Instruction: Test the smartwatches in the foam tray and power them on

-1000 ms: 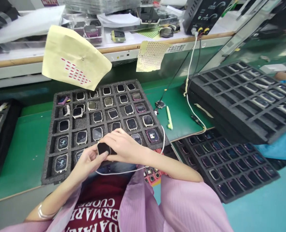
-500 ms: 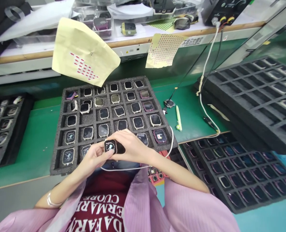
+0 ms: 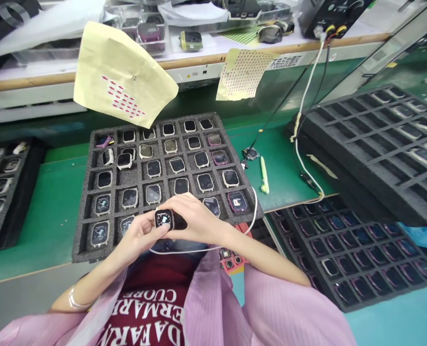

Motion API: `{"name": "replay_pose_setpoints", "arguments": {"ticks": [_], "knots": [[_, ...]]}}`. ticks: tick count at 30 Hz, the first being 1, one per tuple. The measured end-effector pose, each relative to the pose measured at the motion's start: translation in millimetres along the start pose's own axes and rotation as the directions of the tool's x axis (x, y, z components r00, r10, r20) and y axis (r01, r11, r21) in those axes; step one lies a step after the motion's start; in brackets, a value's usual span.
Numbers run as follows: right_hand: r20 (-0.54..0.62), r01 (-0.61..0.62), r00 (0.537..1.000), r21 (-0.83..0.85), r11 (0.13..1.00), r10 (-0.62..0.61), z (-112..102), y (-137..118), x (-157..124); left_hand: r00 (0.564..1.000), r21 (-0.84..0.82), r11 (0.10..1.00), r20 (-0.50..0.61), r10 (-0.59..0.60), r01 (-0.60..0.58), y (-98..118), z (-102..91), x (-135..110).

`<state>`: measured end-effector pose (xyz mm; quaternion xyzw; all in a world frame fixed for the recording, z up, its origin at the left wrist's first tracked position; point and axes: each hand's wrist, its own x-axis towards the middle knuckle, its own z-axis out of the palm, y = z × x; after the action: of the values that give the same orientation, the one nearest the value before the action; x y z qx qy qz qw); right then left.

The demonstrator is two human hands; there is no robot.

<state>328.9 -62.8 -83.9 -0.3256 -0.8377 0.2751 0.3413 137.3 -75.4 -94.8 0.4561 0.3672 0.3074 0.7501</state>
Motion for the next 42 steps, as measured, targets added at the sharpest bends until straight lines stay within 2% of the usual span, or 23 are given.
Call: {"name": "replay_pose_setpoints", "arguments": {"ticks": [10,20,25,30,33,35,37,39,42], "knots": [[-0.029,0.021,0.999,-0.041,0.999,-0.022,2,0,-3,0.999,0.084,0.996,-0.014,0.044,-0.043,6,1.0,-2],[-0.085,-0.03,0.996,-0.106,0.994,0.021,6,-5,-4,0.999,0.036,0.999,0.023,-0.027,0.026,4,1.2,-3],[-0.095,-0.008,0.995,-0.122,0.993,-0.004,10,-6,-6,0.999,0.062,0.997,-0.014,0.043,-0.042,2,0.5,-2],[-0.038,-0.005,0.999,-0.075,0.997,0.002,-9,-7,-5,0.999,0.108,0.994,-0.041,0.035,-0.031,4,5.4,-3],[-0.086,-0.069,0.994,-0.08,0.994,0.062,-21,-5,-7,0.993,0.044,0.999,-0.121,0.008,-0.003,4,7.0,-4],[-0.063,-0.115,0.992,-0.175,0.978,0.106,-23,-4,-10,0.98,-0.023,1.0,-0.2,0.0,-0.004,4,7.4,-4],[0.031,-0.123,0.99,-0.282,0.952,0.137,-26,-3,-15,0.969,-0.059,0.998,-0.246,-0.005,-0.01,4,7.8,-6],[0.094,-0.108,0.984,-0.364,0.925,0.152,-33,-3,-21,0.97,-0.053,0.999,-0.241,-0.01,-0.003,7,8.2,-7],[0.12,-0.106,0.976,-0.473,0.875,0.183,-57,-5,-30,0.981,-0.02,1.0,-0.191,-0.021,0.017,13,10.2,-9]]}}
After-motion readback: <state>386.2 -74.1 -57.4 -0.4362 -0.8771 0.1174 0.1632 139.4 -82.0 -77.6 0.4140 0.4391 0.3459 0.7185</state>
